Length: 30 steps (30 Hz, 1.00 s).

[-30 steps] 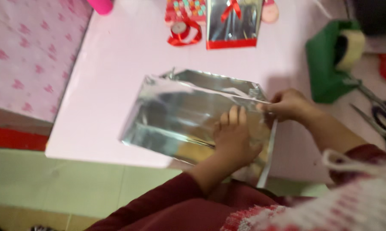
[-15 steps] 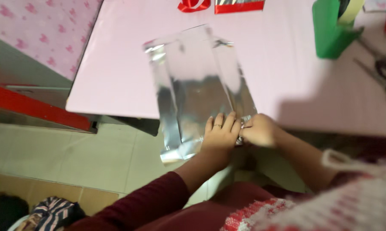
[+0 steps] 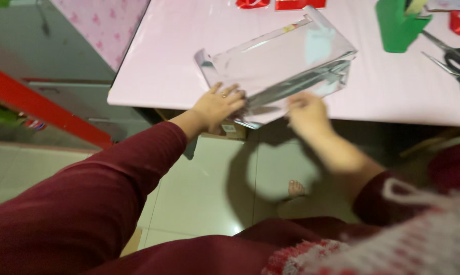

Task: The person wraps a rectangular box with silver foil paper on a white table. They fold the paper over the edges, crease the corners, and secure the folds with clear tape from a green dispenser. The person repeatedly adjusts and smooths the paper to ensure a tight fit.

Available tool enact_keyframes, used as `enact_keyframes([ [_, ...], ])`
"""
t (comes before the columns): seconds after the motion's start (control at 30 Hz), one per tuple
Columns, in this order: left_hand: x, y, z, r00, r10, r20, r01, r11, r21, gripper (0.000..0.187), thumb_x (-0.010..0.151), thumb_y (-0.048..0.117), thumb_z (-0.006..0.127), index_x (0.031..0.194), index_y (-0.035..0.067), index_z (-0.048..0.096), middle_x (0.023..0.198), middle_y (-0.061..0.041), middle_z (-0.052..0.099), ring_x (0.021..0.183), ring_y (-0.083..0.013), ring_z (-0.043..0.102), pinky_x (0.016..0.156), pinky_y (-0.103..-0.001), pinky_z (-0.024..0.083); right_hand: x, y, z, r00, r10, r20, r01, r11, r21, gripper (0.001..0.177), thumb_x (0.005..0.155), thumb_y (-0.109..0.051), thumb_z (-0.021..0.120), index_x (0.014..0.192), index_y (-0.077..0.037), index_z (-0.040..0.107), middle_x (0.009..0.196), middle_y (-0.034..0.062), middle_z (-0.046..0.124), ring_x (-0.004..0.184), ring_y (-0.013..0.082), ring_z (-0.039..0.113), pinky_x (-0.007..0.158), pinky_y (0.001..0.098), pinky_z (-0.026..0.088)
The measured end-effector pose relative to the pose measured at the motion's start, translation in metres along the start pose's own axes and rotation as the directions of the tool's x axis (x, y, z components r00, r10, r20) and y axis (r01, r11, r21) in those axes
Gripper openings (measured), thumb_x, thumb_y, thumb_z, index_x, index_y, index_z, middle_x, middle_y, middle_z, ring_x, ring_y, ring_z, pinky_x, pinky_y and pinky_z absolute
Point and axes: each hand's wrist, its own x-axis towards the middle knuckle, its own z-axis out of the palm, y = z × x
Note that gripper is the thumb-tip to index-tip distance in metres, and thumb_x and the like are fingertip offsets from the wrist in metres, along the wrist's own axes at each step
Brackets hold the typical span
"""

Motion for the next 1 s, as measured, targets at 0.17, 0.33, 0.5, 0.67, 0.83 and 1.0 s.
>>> enact_keyframes([
  [0.17, 0.008, -0.020, 0.012, 0.960, -0.273, -0.065, 0.261, 0.953, -0.156, 0.107, 0.058, 0.048, 0.092, 0.143, 0.014, 0.038, 0.166, -0.008, 0.024, 0.152, -0.0322, 0.025, 0.116, -0.053, 0.029, 0.086, 0.046, -0.099, 0.961, -0.251, -0.112, 0.160, 0.842, -0.515, 0.058, 0.079, 0.011, 0.055, 0.135, -0.003, 0.055, 0.131, 0.0239, 0.051, 0.115, 0.0425, 0.054, 0.095, 0.0467, 0.047],
  [0.33, 0.029, -0.021, 0.063, 0.661, -0.742, -0.107, 0.514, 0.552, -0.656, 0.124, 0.050, 0.033, 0.097, 0.148, 0.010, 0.026, 0.155, -0.021, 0.033, 0.142, -0.0403, 0.035, 0.116, -0.048, 0.034, 0.185, 0.074, -0.135, 0.996, -0.066, -0.061, 0.035, 0.910, -0.413, 0.080, 0.074, 0.012, 0.059, 0.148, -0.003, 0.036, 0.147, 0.0250, 0.042, 0.130, 0.0407, 0.046, 0.100, 0.0414, 0.047],
  [0.5, 0.066, -0.022, 0.109, 0.604, -0.793, -0.076, 0.079, 0.155, -0.985, 0.133, 0.055, 0.012, 0.089, 0.158, -0.001, 0.007, 0.143, -0.024, 0.048, 0.128, -0.0332, 0.057, 0.107, -0.042, 0.051, 0.207, 0.107, -0.132, 0.993, -0.109, 0.055, 0.122, 0.890, -0.439, 0.074, 0.078, 0.006, 0.068, 0.148, -0.003, 0.044, 0.136, 0.0265, 0.060, 0.127, 0.0396, 0.059, 0.105, 0.0425, 0.048],
  [0.67, 0.087, -0.032, 0.096, 0.765, -0.643, -0.036, 0.152, 0.235, -0.960, 0.150, 0.044, 0.014, 0.096, 0.155, -0.004, -0.002, 0.140, -0.024, 0.044, 0.124, -0.0346, 0.053, 0.104, -0.041, 0.048, 0.141, 0.133, -0.179, 0.971, -0.235, 0.044, 0.238, 0.932, -0.274, 0.083, 0.073, 0.000, 0.070, 0.148, 0.002, 0.035, 0.128, 0.0267, 0.057, 0.123, 0.0365, 0.058, 0.107, 0.0410, 0.045],
  [0.83, 0.070, -0.018, 0.049, 0.784, -0.601, -0.157, 0.225, 0.510, -0.830, 0.159, 0.037, 0.031, 0.106, 0.150, -0.007, 0.000, 0.156, -0.033, 0.014, 0.135, -0.0461, 0.043, 0.109, -0.044, 0.042, 0.096, 0.112, -0.195, 0.876, -0.444, 0.187, 0.475, 0.862, -0.178, 0.103, 0.065, -0.007, 0.074, 0.154, 0.003, 0.022, 0.147, 0.0295, 0.038, 0.141, 0.0409, 0.040, 0.118, 0.0459, 0.032],
  [1.0, 0.049, 0.016, 0.018, 0.730, -0.678, -0.086, 0.317, 0.447, -0.836, 0.120, 0.059, 0.039, 0.095, 0.150, 0.004, 0.025, 0.166, -0.021, 0.011, 0.132, -0.0438, 0.050, 0.107, -0.043, 0.047, 0.064, 0.073, -0.187, 0.845, -0.449, 0.290, 0.535, 0.709, -0.460, 0.089, 0.060, -0.029, 0.093, 0.135, -0.011, 0.048, 0.156, 0.0275, 0.025, 0.146, 0.0492, 0.029, 0.112, 0.0518, 0.032],
])
